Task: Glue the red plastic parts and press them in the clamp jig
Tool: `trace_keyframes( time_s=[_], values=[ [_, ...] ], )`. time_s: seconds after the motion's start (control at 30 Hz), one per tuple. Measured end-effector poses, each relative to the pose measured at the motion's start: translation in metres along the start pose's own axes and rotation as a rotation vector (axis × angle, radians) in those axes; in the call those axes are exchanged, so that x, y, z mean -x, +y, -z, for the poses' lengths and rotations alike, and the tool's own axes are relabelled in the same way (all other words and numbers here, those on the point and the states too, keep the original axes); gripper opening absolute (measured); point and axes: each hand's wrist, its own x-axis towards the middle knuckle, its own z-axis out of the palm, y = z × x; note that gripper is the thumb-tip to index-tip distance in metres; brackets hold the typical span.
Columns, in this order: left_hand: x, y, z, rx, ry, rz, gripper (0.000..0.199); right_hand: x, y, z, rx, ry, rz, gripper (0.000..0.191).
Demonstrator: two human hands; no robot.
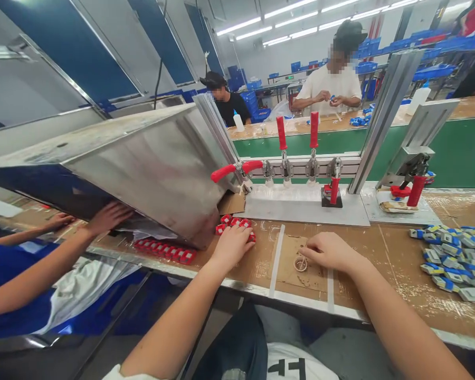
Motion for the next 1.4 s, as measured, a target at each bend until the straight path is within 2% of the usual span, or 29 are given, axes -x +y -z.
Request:
trace_keyframes(
  time_s=[0.07,0.17,0.3,0.37,0.43,0.5,0.63,0.7,0.83,1.17,1.4],
  values=[
    [0.000,0.006,-0.008,0.129,0.115,0.010,0.035,0.000,0.002,-0.007,0.021,-0.006,0.064,0.044],
    [-0.015,0.030,-0.013,0.483,0.241,-0.054,0.038,0.002,0.004,-0.015,0.001,-0.001,0.153,0.032],
    [-0.050,0.075,-0.030,0.889,0.242,-0.222,0.043,0.003,0.007,-0.021,-0.131,0.004,0.210,0.034],
    [-0.064,0.091,-0.042,0.967,0.230,-0.254,0.049,0.004,0.013,-0.024,-0.268,0.002,0.216,0.038],
    [-0.070,0.097,-0.052,1.002,0.210,-0.252,0.054,0.004,0.021,-0.026,-0.425,0.028,0.210,0.041],
    [-0.071,0.097,-0.059,1.014,0.192,-0.251,0.056,0.002,0.030,-0.028,-0.539,0.137,0.170,0.044],
    [-0.069,0.094,-0.061,1.016,0.172,-0.283,0.055,-0.009,0.042,-0.030,-0.627,0.502,-0.044,0.045],
    [-0.070,0.093,-0.061,1.033,0.162,-0.287,0.059,-0.015,0.044,-0.032,-0.632,0.589,-0.122,0.045],
    [-0.072,0.094,-0.063,1.029,0.152,-0.285,0.062,-0.022,0.044,-0.035,-0.593,0.590,-0.154,0.047],
    [-0.070,0.095,-0.061,1.018,0.177,-0.299,0.063,-0.021,0.042,-0.034,-0.381,0.629,-0.114,0.044],
    [-0.071,0.095,-0.064,1.035,0.217,-0.317,0.058,-0.013,0.032,-0.030,-0.328,0.629,-0.024,0.043]
  ],
)
